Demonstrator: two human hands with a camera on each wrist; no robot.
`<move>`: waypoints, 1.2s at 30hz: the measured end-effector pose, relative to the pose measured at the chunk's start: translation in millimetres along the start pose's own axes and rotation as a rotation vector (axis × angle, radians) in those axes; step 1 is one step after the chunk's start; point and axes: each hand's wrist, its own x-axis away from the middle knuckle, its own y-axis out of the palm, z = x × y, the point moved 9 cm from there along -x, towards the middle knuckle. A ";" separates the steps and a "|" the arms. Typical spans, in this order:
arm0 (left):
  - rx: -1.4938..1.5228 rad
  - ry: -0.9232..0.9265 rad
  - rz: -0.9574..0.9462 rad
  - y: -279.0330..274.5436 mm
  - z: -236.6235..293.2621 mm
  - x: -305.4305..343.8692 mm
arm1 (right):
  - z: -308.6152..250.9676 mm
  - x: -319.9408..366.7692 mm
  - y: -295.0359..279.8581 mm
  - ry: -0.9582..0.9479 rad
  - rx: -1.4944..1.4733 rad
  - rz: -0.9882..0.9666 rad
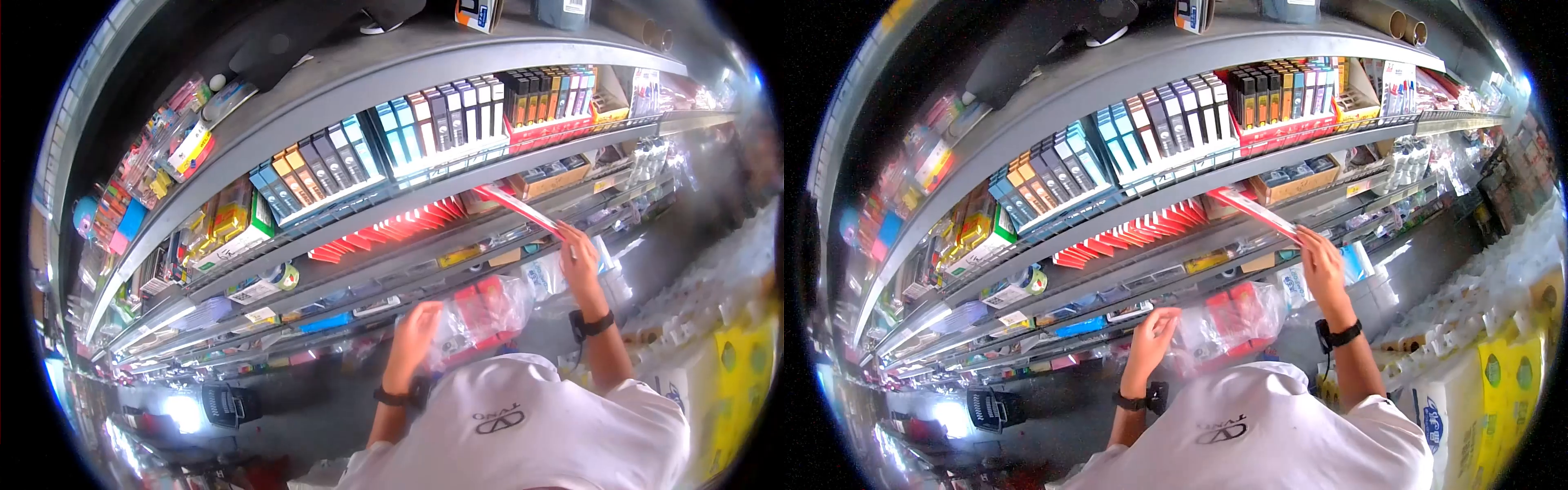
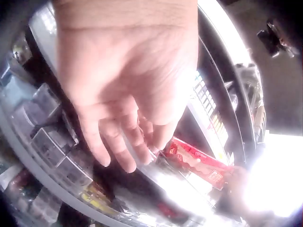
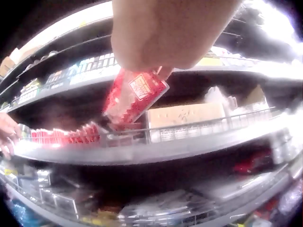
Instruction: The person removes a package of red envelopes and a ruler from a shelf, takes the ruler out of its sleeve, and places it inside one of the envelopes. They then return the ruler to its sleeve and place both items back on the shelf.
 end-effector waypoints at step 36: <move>0.460 0.135 0.258 -16.1 90.6 -8.9 | -13.1 47.4 48.4 0.915 -1.205 -0.417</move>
